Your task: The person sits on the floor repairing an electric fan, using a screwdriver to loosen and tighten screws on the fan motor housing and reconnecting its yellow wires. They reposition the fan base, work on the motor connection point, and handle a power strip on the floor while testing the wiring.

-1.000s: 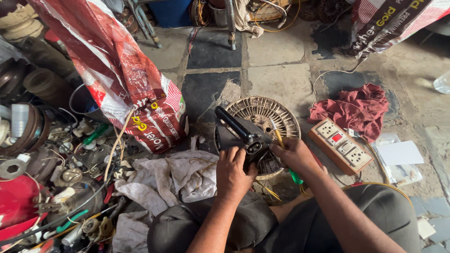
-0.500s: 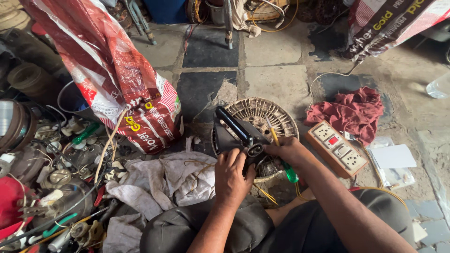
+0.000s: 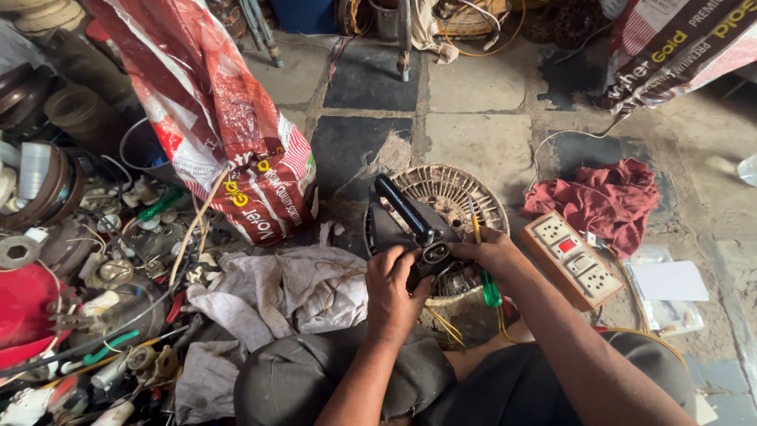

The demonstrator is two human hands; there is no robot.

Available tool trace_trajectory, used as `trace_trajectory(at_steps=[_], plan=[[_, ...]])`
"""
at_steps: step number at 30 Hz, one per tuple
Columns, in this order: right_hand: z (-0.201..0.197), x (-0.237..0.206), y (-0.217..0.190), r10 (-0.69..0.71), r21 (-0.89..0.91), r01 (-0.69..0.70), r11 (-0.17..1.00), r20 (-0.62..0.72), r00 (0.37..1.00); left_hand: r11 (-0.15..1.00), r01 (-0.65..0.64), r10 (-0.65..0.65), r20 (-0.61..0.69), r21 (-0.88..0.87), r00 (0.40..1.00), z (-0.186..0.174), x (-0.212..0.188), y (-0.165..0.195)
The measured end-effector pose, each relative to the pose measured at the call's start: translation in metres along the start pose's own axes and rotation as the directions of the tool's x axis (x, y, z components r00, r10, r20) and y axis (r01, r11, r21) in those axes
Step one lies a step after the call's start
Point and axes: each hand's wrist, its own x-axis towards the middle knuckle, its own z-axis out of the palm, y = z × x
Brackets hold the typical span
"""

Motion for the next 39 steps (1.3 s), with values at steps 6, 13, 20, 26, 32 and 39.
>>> trace_trajectory(at_steps=[6,13,20,26,32,39], plan=[[-0.003,0.0,0.001,-0.014,0.011,0.014,1.0,0.001,1.0,0.997,0.041,-0.042,-0.011,-0.062,0.999,0.003,0.004,-0.006],[0.007,-0.009,-0.006,-0.029,0.098,0.033,0.995,-0.045,0.999,0.995,-0.095,0.094,-0.028,-0.036,0.995,0.007,0.001,-0.016],[0.001,-0.028,-0.013,-0.033,-0.227,-0.008,0.974,-0.177,0.984,0.992,-0.104,0.103,0.015,0.067,0.995,0.013,-0.002,-0.015],[0.01,-0.035,-0.007,-0.114,-0.112,0.091,0.99,-0.22,0.969,0.986,-0.114,0.108,0.052,0.125,0.993,0.011,-0.009,-0.012],[0.017,-0.148,0.052,-0.337,-0.144,0.312,0.939,-0.203,0.919,0.977,-0.128,0.119,0.064,0.169,0.991,0.014,-0.011,-0.02],[-0.192,-0.189,0.099,-0.714,-0.7,0.21,0.683,-0.579,0.393,0.967,-0.127,0.113,0.074,0.222,0.991,0.017,-0.016,-0.025]])
